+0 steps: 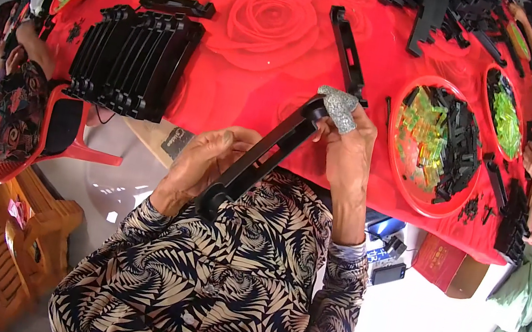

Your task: The person cleans black plastic housings and components with a cloth, then assembles them by hand.

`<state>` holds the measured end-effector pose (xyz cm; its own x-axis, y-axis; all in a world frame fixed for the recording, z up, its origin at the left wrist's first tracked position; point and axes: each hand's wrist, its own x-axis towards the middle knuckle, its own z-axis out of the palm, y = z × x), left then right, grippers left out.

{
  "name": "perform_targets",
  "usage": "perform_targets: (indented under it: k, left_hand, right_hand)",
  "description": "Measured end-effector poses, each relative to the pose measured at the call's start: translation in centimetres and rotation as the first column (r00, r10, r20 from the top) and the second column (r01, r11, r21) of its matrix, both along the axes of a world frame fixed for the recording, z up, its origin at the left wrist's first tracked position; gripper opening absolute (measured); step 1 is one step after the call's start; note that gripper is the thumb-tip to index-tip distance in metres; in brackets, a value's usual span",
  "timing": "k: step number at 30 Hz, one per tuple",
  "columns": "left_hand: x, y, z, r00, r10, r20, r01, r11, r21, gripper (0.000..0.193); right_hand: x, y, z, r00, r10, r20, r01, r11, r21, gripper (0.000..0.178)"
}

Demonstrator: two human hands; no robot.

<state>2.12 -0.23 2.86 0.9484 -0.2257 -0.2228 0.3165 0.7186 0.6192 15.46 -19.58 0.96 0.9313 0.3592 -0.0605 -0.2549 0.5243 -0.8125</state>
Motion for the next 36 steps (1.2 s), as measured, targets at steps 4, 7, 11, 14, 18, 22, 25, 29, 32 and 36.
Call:
perform_targets:
  k: [4, 7, 11, 14, 18, 22, 25, 29, 32, 36]
  left_hand:
    - [-0.5, -1.2, 0.1, 0.995, -0.052, -0.089, 0.063, 0.99, 0.129, 0.045]
    - [-0.6, -2.0, 0.4, 0.981, -0.139, -0.132, 0.148, 0.987, 0.065, 0.037]
    - [-0.9, -3.3, 0.5, 0.981, 0.011, -0.194, 0.022, 0.986, 0.165, 0.036]
    - [-0.5, -2.7, -0.4, 0.981, 0.034, -0.191, -0.014, 0.994, 0.107, 0.031]
    - [0.2, -2.5, -0.6, 0.975, 0.063, -0.213, -0.043, 0.994, 0.101, 0.035]
    - [0.3, -2.7, -0.9, 0.966, 0.085, -0.243, -0.061, 0.993, 0.105, 0.036]
    - [0.0, -2.4, -1.4, 0.976, 0.067, -0.207, -0.05, 0.995, 0.087, 0.036]
    - [0.2, -2.3, -1.7, 0.975, 0.068, -0.212, -0.048, 0.994, 0.097, 0.034]
    - [0.4, -2.7, -1.0, 0.96, 0.09, -0.263, -0.05, 0.986, 0.158, 0.031]
    - [-0.4, -2.7, -1.1, 0.965, 0.092, -0.246, -0.065, 0.991, 0.113, 0.028]
  right_hand:
    - [-0.1, -0.4, 0.2, 1.0, -0.017, -0.007, 0.017, 0.999, -0.048, 0.026]
    - [-0.5, -0.5, 0.6, 0.997, -0.074, 0.012, 0.075, 0.978, -0.197, 0.018]
    - [-0.7, 0.8, 0.6, 0.979, -0.156, 0.131, 0.187, 0.941, -0.281, 0.019]
    - [-1.8, -0.2, 1.1, 0.955, -0.201, 0.22, 0.27, 0.897, -0.351, 0.031]
    - [-4.5, -2.9, 2.1, 0.936, -0.122, 0.329, 0.308, 0.736, -0.602, 0.028]
    - [-5.6, -5.9, 2.4, 0.851, -0.089, 0.518, 0.459, 0.607, -0.649, 0.025]
    - [-4.3, -8.9, 2.8, 0.804, -0.212, 0.556, 0.557, 0.595, -0.579, 0.024]
    - [-0.6, -12.0, 2.7, 0.814, -0.135, 0.566, 0.581, 0.237, -0.779, 0.025]
    - [1.4, -12.2, 2.3, 0.818, 0.039, 0.574, 0.558, 0.193, -0.807, 0.026]
    - [3.0, -11.7, 2.8, 0.777, 0.29, 0.559, 0.535, 0.164, -0.829, 0.013]
